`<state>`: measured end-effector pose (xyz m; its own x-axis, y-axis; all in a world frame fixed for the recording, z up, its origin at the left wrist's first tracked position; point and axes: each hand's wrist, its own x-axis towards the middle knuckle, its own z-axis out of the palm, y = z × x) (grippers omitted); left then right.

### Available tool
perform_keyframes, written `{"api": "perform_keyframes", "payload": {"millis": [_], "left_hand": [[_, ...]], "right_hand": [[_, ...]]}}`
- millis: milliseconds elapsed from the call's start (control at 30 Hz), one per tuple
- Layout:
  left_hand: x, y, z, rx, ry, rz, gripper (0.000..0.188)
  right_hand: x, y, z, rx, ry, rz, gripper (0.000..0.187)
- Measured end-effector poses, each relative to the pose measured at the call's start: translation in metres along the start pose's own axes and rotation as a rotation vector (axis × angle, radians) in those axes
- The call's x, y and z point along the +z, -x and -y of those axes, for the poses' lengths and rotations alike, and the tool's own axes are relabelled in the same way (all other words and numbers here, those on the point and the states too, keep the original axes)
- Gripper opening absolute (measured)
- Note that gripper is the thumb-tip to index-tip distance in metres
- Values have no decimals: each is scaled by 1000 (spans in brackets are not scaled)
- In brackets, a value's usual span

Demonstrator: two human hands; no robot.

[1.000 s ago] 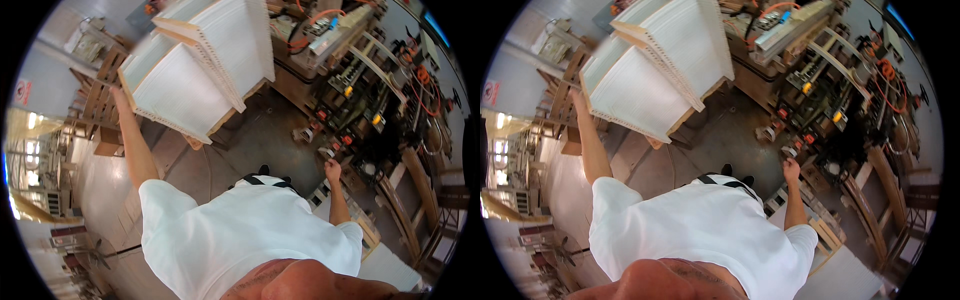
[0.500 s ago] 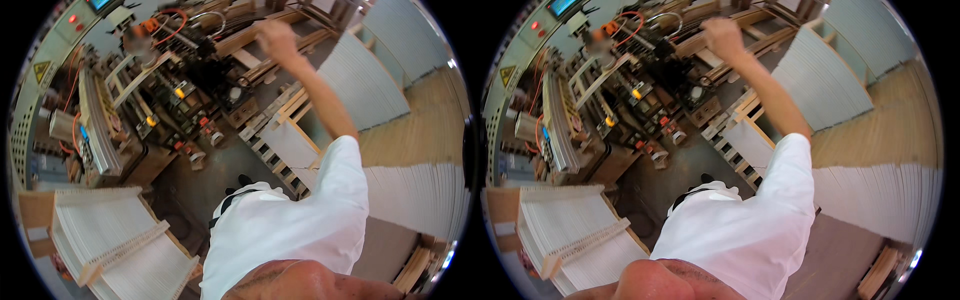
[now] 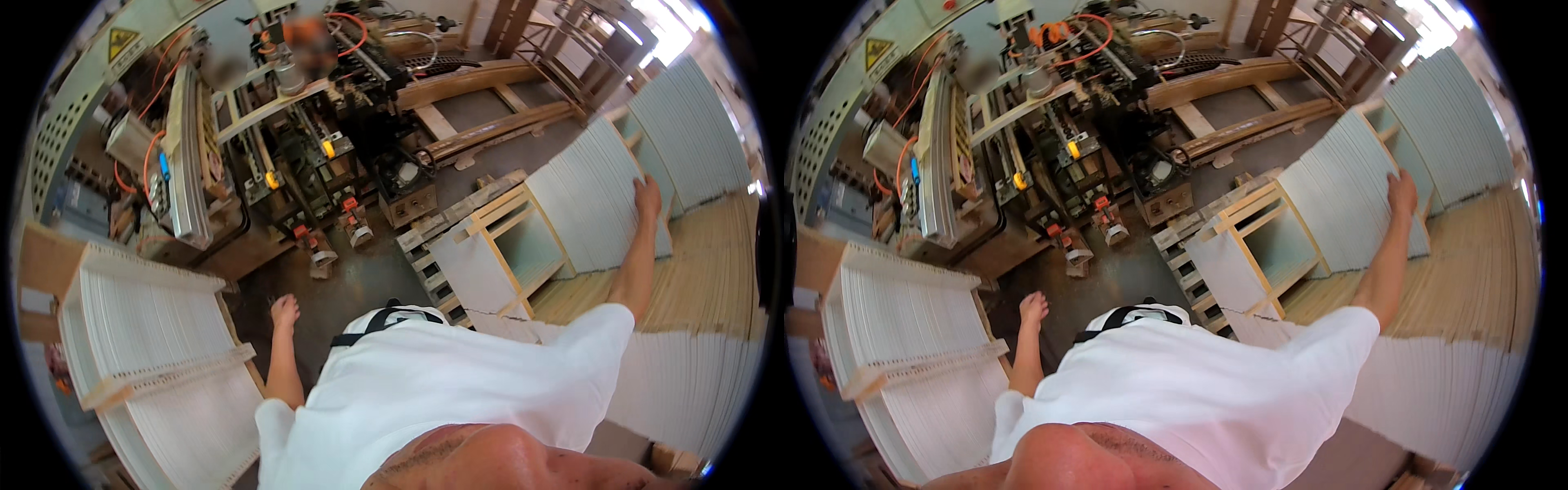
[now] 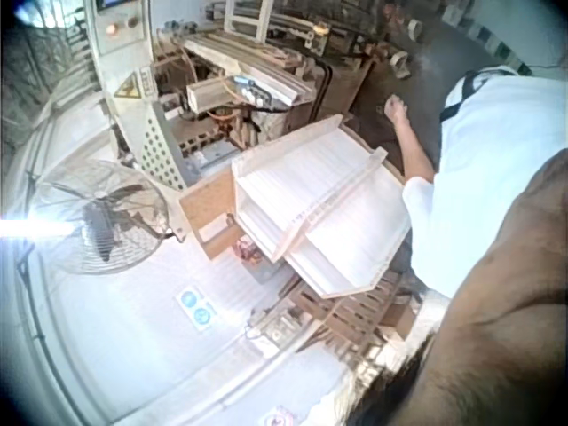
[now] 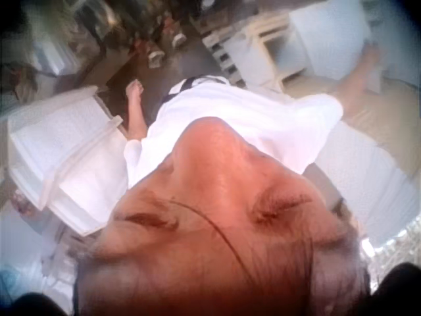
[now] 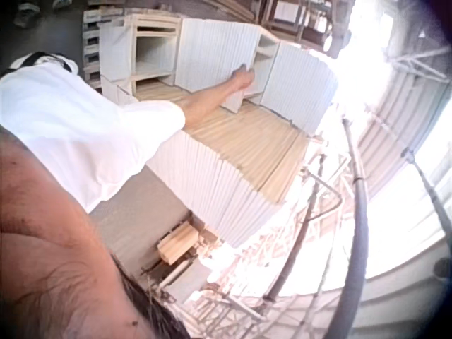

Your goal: The person receives a wooden frame from a coworker and places it onto a machine. They then repeatedly pick up frames, position them under the machine's mechanism, and move them to a stack of white panels. The process involves handling multiple wooden frames in a repetitive sequence.

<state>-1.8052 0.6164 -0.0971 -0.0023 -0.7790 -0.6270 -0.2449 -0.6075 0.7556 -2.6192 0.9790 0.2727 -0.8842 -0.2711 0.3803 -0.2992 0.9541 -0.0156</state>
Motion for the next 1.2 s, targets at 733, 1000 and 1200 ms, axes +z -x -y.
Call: {"api": "perform_keyframes", "payload": {"millis": [733, 1000, 1200], "left_hand": [[186, 128, -324, 441, 874, 667, 44], [76, -23, -273, 307, 1034, 688, 42], [51, -63, -262, 310, 1002, 687, 43]], "right_hand": [[-58, 248, 481, -1564, -711, -360, 46], [21, 303, 589, -1588, -962, 78, 40], [43, 329, 620, -1598, -1004, 155, 33]]}}
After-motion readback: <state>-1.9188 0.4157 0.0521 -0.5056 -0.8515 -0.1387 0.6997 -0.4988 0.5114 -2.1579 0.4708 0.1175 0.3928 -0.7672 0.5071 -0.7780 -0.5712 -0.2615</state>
